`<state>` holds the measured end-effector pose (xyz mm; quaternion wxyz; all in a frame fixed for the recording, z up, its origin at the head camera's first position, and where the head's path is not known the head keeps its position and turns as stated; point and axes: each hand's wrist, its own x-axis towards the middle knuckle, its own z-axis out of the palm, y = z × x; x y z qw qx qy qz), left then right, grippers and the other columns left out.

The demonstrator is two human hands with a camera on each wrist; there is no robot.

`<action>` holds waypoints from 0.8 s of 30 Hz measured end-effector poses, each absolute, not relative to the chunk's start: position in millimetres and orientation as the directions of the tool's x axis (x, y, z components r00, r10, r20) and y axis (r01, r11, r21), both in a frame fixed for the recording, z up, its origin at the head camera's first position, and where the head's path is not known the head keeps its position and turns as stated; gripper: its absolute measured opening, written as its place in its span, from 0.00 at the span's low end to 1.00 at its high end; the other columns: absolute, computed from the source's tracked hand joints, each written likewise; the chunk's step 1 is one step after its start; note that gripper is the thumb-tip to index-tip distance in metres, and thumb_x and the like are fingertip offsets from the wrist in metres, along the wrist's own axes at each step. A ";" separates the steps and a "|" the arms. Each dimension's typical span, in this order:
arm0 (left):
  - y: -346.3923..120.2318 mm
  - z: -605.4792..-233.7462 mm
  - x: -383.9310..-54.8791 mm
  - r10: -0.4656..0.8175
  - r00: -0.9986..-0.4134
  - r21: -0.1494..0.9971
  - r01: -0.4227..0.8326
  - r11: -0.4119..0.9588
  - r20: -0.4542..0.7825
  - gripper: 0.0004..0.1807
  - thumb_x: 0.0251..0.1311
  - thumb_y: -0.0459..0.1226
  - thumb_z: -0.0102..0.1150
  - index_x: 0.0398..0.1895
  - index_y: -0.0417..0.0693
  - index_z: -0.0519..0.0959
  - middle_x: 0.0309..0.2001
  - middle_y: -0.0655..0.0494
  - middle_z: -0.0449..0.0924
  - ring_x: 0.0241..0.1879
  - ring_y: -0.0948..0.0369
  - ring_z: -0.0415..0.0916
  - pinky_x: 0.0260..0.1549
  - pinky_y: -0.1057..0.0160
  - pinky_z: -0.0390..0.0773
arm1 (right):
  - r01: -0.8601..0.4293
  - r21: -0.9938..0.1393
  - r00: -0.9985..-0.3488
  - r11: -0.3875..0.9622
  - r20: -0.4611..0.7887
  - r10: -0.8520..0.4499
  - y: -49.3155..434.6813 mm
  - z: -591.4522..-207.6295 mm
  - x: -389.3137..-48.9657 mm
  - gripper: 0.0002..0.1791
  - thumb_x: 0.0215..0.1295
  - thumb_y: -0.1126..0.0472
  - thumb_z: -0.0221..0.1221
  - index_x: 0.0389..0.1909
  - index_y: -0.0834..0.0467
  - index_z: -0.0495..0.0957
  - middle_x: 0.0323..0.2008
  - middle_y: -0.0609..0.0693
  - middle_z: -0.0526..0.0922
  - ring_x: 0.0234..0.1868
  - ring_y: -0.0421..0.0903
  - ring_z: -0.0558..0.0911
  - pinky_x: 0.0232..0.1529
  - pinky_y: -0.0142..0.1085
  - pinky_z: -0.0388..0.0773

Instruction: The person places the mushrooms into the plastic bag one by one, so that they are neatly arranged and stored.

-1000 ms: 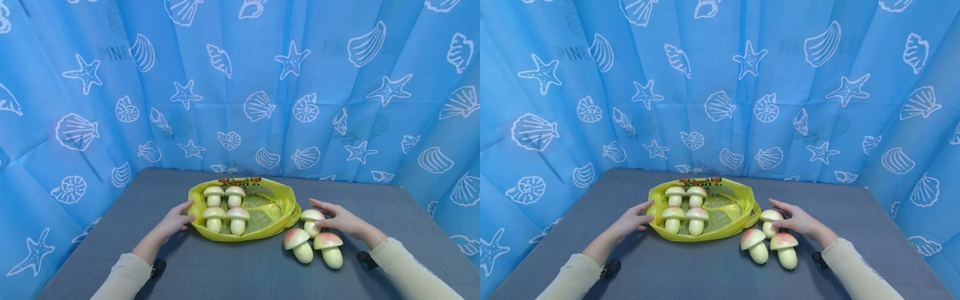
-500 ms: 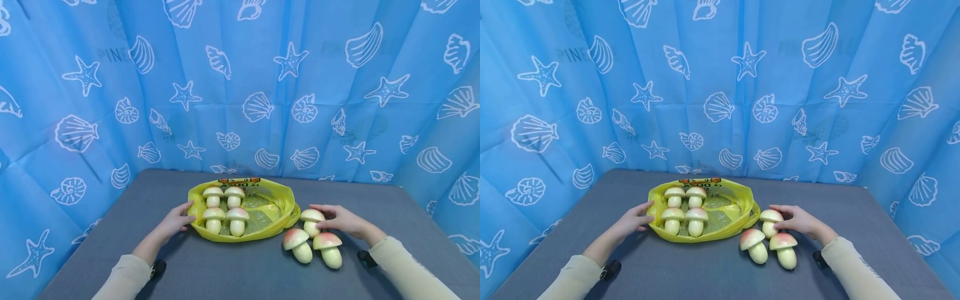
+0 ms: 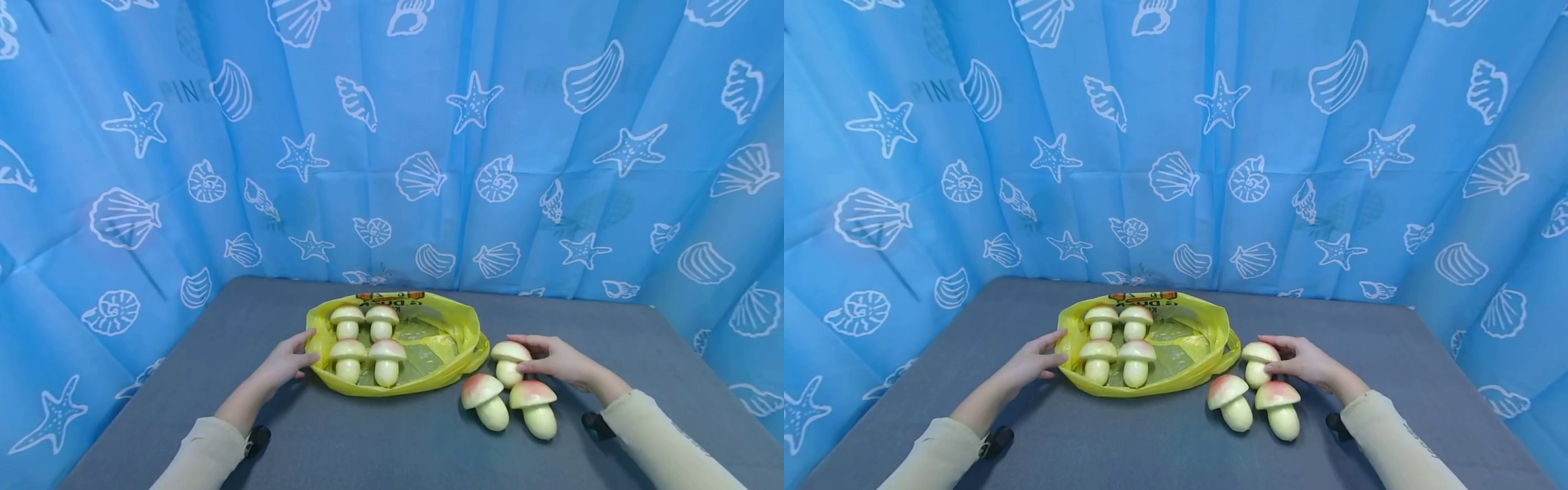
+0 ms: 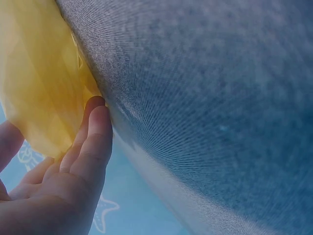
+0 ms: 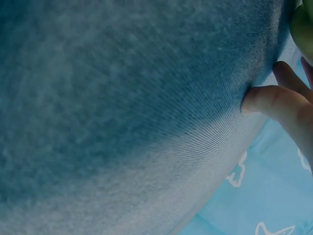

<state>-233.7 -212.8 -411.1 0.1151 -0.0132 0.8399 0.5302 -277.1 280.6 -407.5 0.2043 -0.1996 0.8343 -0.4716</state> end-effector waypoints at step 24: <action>-214.8 -412.6 -234.1 0.098 -0.973 0.890 -0.148 0.432 -0.209 0.33 0.70 0.36 0.51 0.75 0.37 0.54 0.73 0.32 0.49 0.69 0.38 0.52 0.51 0.46 0.75 | -0.133 -0.822 -0.862 0.553 -0.180 -0.474 279.6 -373.1 -276.2 0.39 0.65 0.59 0.63 0.71 0.69 0.57 0.60 0.68 0.70 0.56 0.58 0.73 0.45 0.48 0.76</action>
